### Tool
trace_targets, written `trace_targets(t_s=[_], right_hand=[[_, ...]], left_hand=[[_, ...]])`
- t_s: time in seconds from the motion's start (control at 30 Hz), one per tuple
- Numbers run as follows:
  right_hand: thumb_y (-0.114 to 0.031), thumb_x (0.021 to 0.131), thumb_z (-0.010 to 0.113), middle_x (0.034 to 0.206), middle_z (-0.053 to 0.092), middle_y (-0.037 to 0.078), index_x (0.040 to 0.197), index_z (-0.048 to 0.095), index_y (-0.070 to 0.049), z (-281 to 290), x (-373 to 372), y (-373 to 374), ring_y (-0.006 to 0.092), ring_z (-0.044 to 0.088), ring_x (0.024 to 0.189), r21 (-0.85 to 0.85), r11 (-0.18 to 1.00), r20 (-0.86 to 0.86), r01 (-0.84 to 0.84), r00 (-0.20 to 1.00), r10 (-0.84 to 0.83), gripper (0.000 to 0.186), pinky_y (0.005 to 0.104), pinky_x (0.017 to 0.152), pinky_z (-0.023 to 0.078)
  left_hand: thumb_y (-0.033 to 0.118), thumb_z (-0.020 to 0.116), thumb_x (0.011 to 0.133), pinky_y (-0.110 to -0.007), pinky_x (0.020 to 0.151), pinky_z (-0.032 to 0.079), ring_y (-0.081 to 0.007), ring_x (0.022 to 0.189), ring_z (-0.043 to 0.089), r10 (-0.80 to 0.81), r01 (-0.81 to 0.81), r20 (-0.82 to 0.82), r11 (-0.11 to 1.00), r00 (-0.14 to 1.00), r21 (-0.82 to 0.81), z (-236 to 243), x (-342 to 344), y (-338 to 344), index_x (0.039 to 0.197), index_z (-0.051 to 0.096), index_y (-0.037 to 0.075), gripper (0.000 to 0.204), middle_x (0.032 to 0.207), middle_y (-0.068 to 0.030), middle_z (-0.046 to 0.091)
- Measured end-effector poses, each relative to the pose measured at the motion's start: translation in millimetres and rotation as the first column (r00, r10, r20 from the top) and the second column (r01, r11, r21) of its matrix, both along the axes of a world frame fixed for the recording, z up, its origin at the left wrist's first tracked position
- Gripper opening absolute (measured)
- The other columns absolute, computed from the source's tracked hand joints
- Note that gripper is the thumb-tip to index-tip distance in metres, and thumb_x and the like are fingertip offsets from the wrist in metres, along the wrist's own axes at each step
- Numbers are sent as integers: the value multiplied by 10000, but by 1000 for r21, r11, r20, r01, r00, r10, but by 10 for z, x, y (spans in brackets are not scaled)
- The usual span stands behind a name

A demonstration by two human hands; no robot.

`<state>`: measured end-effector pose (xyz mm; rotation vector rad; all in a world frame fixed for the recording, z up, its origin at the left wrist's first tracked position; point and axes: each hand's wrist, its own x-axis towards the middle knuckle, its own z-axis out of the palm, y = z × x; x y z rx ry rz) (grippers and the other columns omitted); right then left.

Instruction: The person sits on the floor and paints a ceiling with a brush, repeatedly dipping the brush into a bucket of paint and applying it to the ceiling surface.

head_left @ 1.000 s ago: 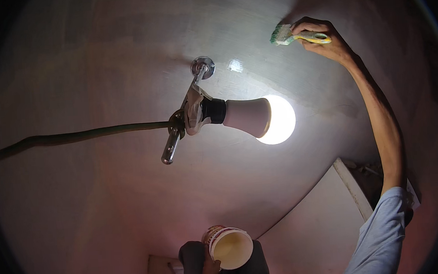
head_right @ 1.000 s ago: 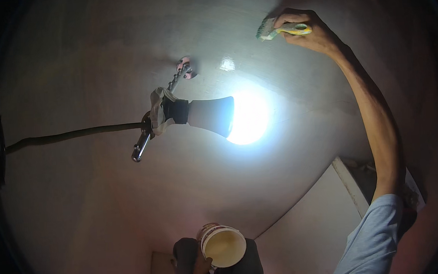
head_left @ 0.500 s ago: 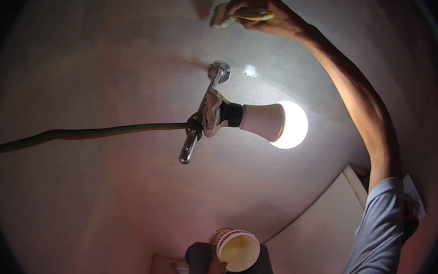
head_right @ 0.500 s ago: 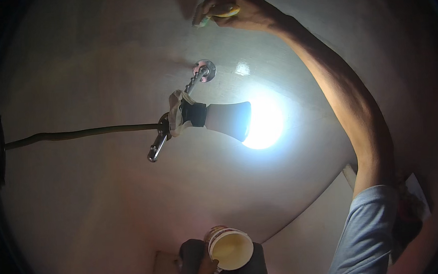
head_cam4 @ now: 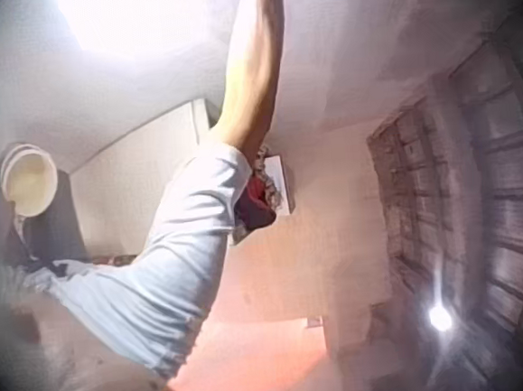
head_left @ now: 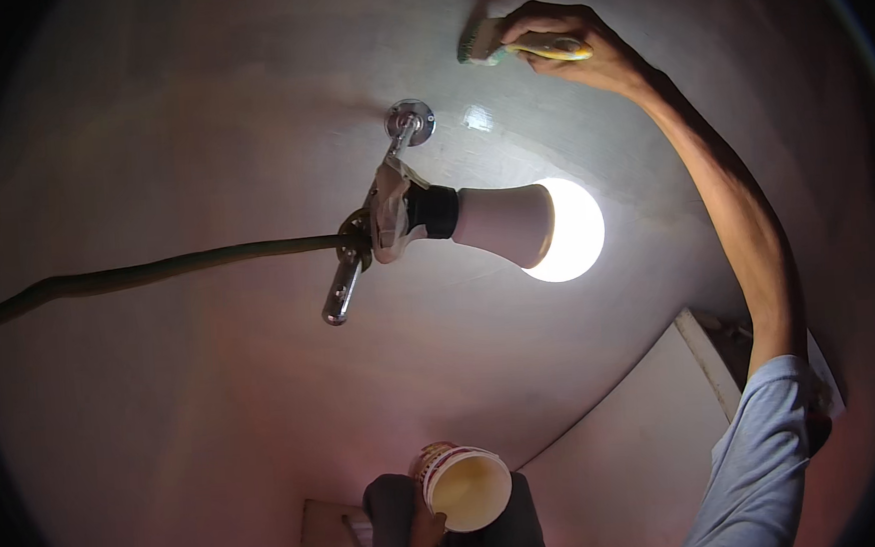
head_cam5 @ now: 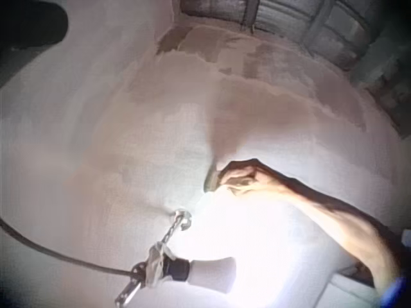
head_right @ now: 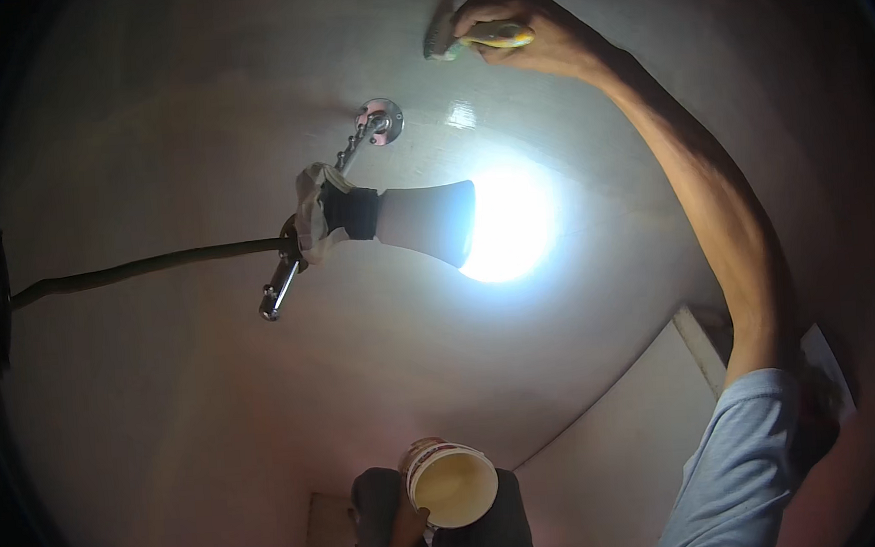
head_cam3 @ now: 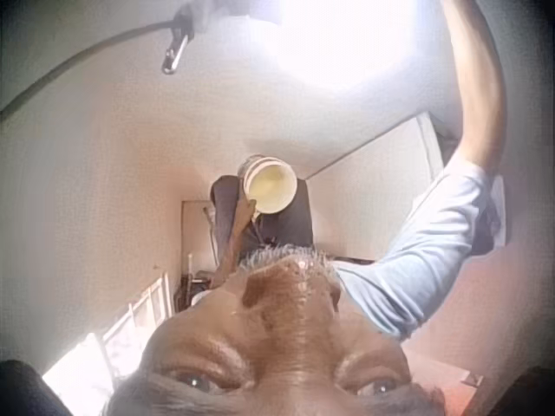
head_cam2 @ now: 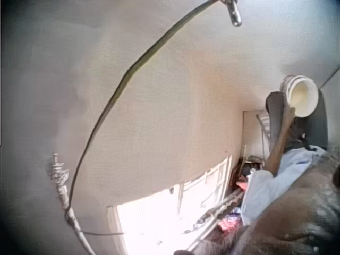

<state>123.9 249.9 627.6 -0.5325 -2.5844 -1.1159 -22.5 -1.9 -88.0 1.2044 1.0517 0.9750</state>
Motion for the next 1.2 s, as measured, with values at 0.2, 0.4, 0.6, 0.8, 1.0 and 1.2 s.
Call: trace_targets(t_s=[0.2,0.4,0.6,0.8,1.0,1.2], right_hand=[[-31,830,721,1034,726,12,1094,695,-119,-126,1039,-899,130,680,828,-122,964,-150,236,956,-253,280,264,713,573],[39,794,702,1045,718,42,1021,694,-69,-165,1665,-2143,184,699,915,-185,829,-186,528,810,-557,251,312,784,578],[-7,803,712,1009,714,36,1044,696,-74,-241,1349,-1664,186,689,926,-161,907,-214,390,883,-417,251,330,807,575],[-12,797,724,1094,695,34,1089,689,-102,-144,472,-765,193,686,957,-205,956,-108,208,966,-233,307,317,849,576],[21,752,729,1147,677,46,1107,675,-120,-186,-409,45,232,668,1037,-89,996,34,-1,999,4,386,359,947,571],[24,740,715,1152,685,68,1077,680,-108,-240,-427,192,265,674,1039,-98,994,77,52,996,-44,364,385,962,564]], left_hand=[[36,516,769,-406,1056,424,-363,1259,543,-162,162,-64,987,985,-3,225,-28,1,1549,160,37,858,1380,-261,517],[7,516,761,-419,1073,420,-384,1279,534,-292,297,-69,953,954,61,308,29,-70,1569,72,44,922,1400,-288,500],[51,547,772,-428,1060,429,-408,1258,546,-198,204,-139,979,970,27,220,-29,21,1571,84,62,923,1374,-300,515],[66,561,776,-411,1081,405,-399,1283,525,-253,260,-131,965,959,45,115,33,-23,1563,86,28,920,1398,-302,493],[74,567,776,-407,1091,392,-398,1294,517,-241,231,-160,970,957,-77,325,-28,-25,1568,72,34,935,1428,-299,467],[54,546,781,-401,1080,399,-391,1290,522,-212,217,-104,976,972,38,106,18,-19,1573,64,46,927,1423,-305,466]])
